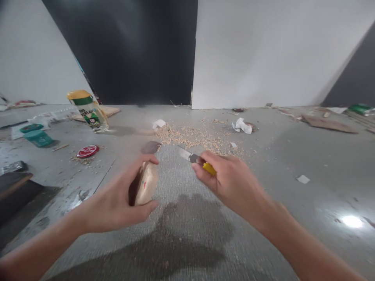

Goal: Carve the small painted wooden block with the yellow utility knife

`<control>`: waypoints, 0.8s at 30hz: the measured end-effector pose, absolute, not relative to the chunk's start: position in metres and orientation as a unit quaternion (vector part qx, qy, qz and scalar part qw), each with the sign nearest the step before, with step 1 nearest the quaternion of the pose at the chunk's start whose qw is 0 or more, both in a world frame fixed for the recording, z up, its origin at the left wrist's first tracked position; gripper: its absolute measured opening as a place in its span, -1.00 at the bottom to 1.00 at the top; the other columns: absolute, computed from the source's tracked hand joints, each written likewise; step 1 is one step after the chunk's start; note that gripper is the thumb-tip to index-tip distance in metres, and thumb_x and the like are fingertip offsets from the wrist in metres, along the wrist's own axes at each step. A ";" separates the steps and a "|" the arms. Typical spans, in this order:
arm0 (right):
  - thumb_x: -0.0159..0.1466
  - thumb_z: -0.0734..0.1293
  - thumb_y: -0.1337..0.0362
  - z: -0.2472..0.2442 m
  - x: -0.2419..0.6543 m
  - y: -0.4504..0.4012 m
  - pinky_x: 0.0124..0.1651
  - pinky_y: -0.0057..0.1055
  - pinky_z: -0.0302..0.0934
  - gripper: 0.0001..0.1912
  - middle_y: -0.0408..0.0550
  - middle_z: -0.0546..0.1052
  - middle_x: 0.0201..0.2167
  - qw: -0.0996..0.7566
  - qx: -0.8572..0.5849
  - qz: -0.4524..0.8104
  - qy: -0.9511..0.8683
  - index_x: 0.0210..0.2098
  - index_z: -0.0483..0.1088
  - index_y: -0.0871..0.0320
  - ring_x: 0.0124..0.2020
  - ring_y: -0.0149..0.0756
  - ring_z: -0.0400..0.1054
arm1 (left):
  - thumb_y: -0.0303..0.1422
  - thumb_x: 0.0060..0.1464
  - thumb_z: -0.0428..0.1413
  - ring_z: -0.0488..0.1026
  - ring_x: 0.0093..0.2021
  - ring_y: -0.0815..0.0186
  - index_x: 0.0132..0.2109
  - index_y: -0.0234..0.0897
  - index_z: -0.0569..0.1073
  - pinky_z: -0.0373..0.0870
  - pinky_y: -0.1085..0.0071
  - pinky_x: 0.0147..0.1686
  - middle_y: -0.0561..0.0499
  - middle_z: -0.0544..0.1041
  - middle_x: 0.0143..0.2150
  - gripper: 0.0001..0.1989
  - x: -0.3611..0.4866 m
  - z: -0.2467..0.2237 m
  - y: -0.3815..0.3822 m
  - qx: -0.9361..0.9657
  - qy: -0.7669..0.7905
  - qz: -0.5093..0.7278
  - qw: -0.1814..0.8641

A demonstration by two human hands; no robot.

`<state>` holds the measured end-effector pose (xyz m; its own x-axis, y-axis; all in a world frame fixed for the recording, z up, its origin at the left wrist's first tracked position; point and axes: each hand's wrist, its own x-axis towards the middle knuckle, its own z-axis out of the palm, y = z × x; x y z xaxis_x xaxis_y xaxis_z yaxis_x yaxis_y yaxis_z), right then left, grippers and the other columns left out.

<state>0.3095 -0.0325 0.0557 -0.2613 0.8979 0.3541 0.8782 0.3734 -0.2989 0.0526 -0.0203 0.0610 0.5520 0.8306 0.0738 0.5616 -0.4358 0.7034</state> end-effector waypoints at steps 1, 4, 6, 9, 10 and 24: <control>0.40 0.13 -0.03 0.056 0.308 -0.034 -0.54 -0.47 -0.04 -0.61 -0.27 0.25 -0.66 0.244 -0.550 0.037 -0.798 -0.43 0.22 0.09 -0.64 -0.44 0.12 | -0.23 -0.01 0.17 0.20 -0.43 0.38 0.12 -0.08 0.08 0.20 0.39 -0.45 0.07 0.27 -0.25 -0.40 0.052 0.062 -0.020 0.818 0.422 0.206 0.334; 0.40 0.14 0.01 0.056 0.294 -0.044 -0.55 -0.49 -0.03 -0.65 -0.27 0.26 -0.64 0.247 -0.516 0.094 -0.815 -0.42 0.23 0.09 -0.63 -0.45 0.13 | -0.22 0.00 0.18 0.20 -0.45 0.40 0.16 -0.07 0.02 0.22 0.38 -0.46 0.06 0.25 -0.22 -0.35 0.053 0.061 -0.017 0.807 0.417 0.182 0.375; 0.39 0.16 0.05 0.055 0.285 -0.051 -0.54 -0.49 -0.03 -0.67 -0.27 0.27 -0.63 0.231 -0.502 0.121 -0.824 -0.42 0.22 0.09 -0.62 -0.45 0.14 | -0.28 -0.06 0.21 0.21 -0.46 0.42 0.18 -0.06 -0.02 0.23 0.39 -0.46 0.07 0.25 -0.21 -0.27 0.053 0.058 -0.016 0.804 0.419 0.168 0.387; 0.40 0.16 0.09 0.053 0.276 -0.056 -0.51 -0.48 -0.03 -0.70 -0.25 0.33 -0.58 0.204 -0.494 0.146 -0.833 -0.42 0.21 0.10 -0.58 -0.45 0.16 | -0.33 -0.14 0.26 0.25 -0.42 0.40 0.20 -0.05 -0.05 0.26 0.40 -0.43 0.07 0.25 -0.21 -0.16 0.054 0.052 -0.015 0.803 0.412 0.175 0.394; 0.40 0.16 0.09 0.053 0.274 -0.057 -0.51 -0.47 -0.04 -0.69 -0.24 0.34 -0.57 0.195 -0.493 0.152 -0.834 -0.42 0.20 0.10 -0.57 -0.45 0.16 | -0.34 -0.15 0.27 0.27 -0.39 0.38 0.19 -0.05 -0.03 0.27 0.40 -0.42 0.07 0.26 -0.20 -0.16 0.054 0.049 -0.014 0.801 0.410 0.188 0.393; 0.41 0.11 0.00 0.047 0.274 -0.056 -0.54 -0.44 -0.15 -0.61 -0.20 0.42 -0.54 0.185 -0.474 0.006 -0.861 -0.38 0.31 0.10 -0.61 -0.44 0.21 | -0.40 -0.14 0.25 0.29 -0.37 0.37 0.17 -0.10 0.10 0.25 0.44 -0.45 0.06 0.31 -0.22 -0.26 0.054 0.045 -0.011 0.794 0.398 0.238 0.394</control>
<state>0.2745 -0.0563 0.0466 -0.4820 0.8180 0.3139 0.8138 0.5508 -0.1856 0.0541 -0.0110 0.0448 0.5705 0.8188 0.0639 0.4436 -0.3726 0.8151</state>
